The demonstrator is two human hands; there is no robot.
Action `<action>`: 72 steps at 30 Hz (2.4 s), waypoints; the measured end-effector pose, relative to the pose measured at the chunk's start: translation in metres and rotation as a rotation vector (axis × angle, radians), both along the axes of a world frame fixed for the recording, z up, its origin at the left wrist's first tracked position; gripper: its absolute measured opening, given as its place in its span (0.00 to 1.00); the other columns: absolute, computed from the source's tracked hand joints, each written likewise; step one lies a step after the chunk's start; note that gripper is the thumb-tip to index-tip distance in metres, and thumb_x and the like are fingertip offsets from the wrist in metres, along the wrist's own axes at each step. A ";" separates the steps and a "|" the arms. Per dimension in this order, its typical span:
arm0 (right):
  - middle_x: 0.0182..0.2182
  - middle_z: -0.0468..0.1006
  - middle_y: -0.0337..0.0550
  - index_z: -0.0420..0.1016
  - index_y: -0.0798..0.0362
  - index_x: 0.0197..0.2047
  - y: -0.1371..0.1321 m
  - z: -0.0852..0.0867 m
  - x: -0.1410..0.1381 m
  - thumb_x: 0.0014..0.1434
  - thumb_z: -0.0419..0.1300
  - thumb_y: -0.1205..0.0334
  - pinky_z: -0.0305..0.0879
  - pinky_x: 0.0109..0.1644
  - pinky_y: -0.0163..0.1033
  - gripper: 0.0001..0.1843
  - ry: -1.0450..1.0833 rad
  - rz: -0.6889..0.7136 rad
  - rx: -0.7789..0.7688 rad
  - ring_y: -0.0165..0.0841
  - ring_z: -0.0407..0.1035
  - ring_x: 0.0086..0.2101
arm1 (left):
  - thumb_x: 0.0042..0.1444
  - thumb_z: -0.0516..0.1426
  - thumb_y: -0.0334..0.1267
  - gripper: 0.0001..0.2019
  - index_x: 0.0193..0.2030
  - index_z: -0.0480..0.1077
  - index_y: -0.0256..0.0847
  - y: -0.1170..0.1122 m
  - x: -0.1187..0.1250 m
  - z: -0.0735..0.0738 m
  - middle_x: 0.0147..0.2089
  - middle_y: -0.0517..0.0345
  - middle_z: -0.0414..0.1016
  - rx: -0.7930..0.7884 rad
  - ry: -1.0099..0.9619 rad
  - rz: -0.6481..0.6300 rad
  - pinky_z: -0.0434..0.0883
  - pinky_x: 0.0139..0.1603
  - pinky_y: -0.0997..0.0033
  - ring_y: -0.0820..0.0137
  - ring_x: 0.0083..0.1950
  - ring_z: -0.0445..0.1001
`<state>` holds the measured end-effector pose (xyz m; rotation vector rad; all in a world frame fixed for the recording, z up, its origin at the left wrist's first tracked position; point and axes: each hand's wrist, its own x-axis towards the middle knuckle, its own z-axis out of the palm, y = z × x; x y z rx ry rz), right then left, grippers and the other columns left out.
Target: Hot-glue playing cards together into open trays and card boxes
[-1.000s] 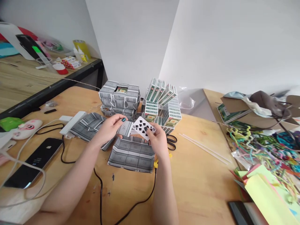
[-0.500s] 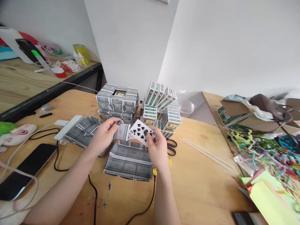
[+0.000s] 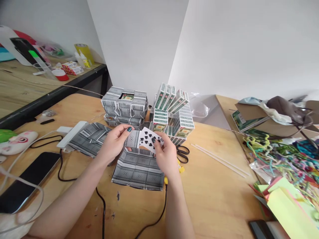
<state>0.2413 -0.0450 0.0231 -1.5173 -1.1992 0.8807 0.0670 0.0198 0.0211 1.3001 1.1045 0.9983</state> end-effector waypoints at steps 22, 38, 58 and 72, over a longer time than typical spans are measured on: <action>0.25 0.69 0.35 0.69 0.50 0.36 0.004 -0.004 -0.009 0.54 0.57 0.56 0.57 0.24 0.30 0.08 0.198 0.254 -0.163 0.27 0.62 0.23 | 0.61 0.45 0.34 0.12 0.44 0.68 0.41 -0.021 0.020 -0.009 0.40 0.55 0.75 0.402 0.355 0.101 0.67 0.39 0.71 0.70 0.36 0.72; 0.20 0.71 0.35 0.64 0.49 0.33 0.004 -0.006 -0.001 0.53 0.57 0.56 0.59 0.19 0.35 0.07 -0.054 0.154 -0.155 0.29 0.64 0.15 | 0.44 0.59 0.39 0.26 0.49 0.65 0.27 0.043 -0.065 -0.037 0.49 0.28 0.69 0.054 1.409 -0.092 0.68 0.44 0.57 0.45 0.49 0.71; 0.22 0.70 0.35 0.67 0.52 0.30 0.001 0.004 -0.008 0.51 0.60 0.54 0.58 0.27 0.33 0.11 0.177 0.281 -0.090 0.28 0.63 0.24 | 0.59 0.46 0.51 0.19 0.39 0.71 0.39 -0.003 -0.016 0.010 0.24 0.56 0.73 -0.103 0.088 -0.367 0.69 0.20 0.71 0.68 0.22 0.72; 0.24 0.73 0.33 0.63 0.50 0.37 0.009 -0.008 -0.009 0.44 0.65 0.60 0.69 0.31 0.37 0.18 0.289 -0.058 0.037 0.30 0.70 0.26 | 0.56 0.54 0.47 0.15 0.40 0.73 0.37 -0.001 -0.015 0.006 0.38 0.53 0.77 0.051 0.155 -0.241 0.78 0.34 0.66 0.66 0.36 0.76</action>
